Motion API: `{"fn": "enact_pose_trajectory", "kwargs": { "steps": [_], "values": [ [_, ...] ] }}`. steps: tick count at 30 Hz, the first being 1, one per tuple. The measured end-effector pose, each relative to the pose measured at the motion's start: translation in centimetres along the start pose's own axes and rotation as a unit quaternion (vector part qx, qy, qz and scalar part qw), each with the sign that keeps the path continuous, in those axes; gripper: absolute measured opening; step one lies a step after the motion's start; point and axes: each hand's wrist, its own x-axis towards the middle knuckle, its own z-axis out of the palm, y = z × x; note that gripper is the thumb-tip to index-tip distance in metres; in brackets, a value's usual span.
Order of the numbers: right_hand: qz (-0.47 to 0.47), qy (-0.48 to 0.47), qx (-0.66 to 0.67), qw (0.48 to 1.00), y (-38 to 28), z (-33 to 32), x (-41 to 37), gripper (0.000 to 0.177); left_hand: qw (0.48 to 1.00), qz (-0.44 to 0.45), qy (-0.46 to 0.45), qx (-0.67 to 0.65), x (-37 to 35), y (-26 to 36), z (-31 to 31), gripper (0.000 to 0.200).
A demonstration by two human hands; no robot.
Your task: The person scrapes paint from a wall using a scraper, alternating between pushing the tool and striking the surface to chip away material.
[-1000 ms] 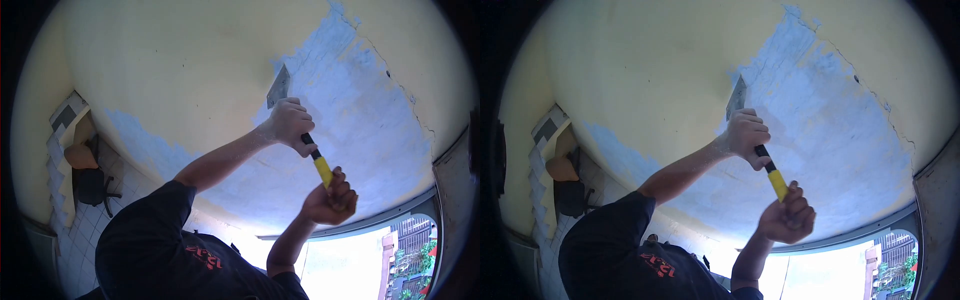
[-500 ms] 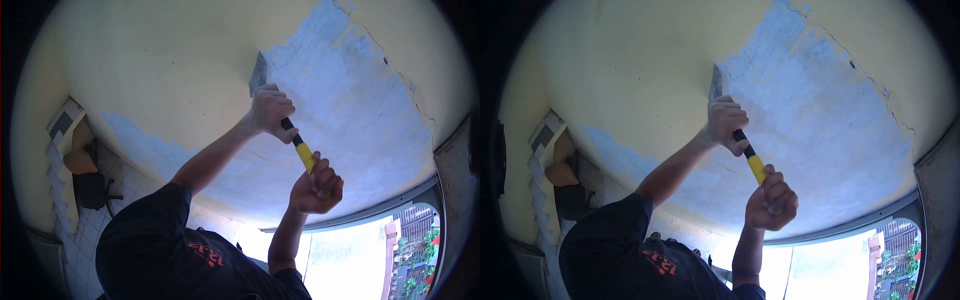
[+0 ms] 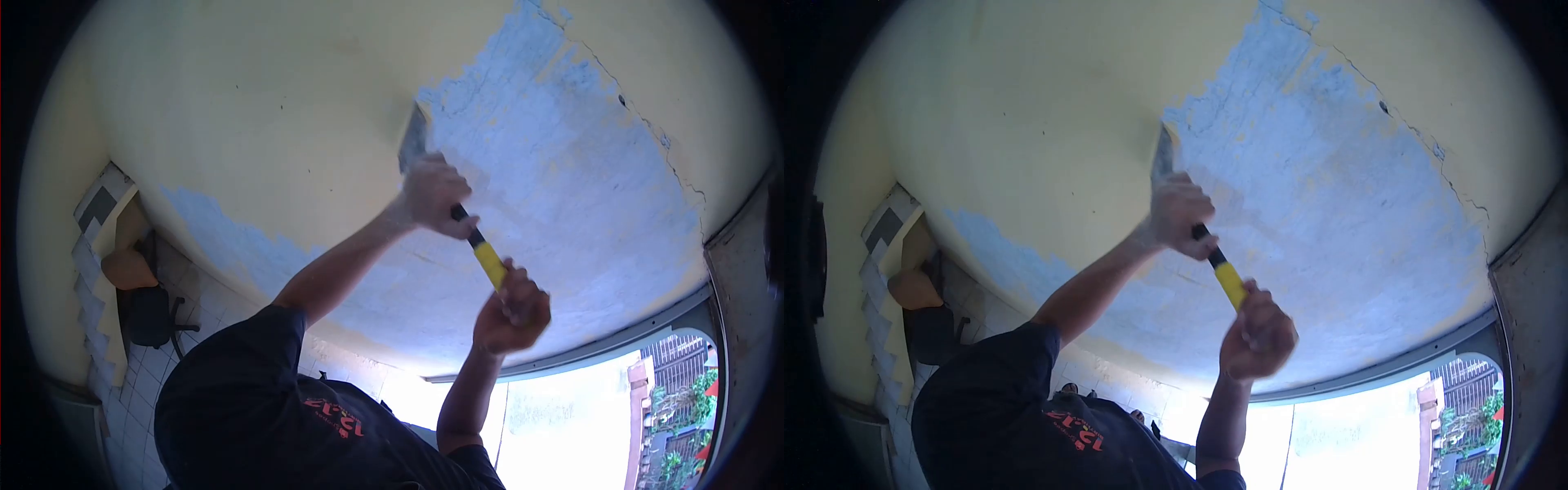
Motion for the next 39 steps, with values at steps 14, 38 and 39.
{"fn": "enact_pose_trajectory", "kwargs": {
  "steps": [14,38,39],
  "values": [
    [-0.004,0.034,0.025,0.999,-0.8,-3.4,-0.9,0.038,0.999,-0.001,-0.004,-0.033,-0.8,2.3,2.2,0.051],
    [-0.035,0.051,0.038,0.997,-1.1,-2.8,-4.1,0.035,0.997,-0.011,-0.075,-0.026,-4.2,4.2,0.3,0.041],
    [-0.015,0.073,0.058,0.996,-1.5,-3.4,-4.8,0.036,0.995,-0.017,-0.087,-0.041,-4.9,5.2,0.2,0.043]
  ]
}}
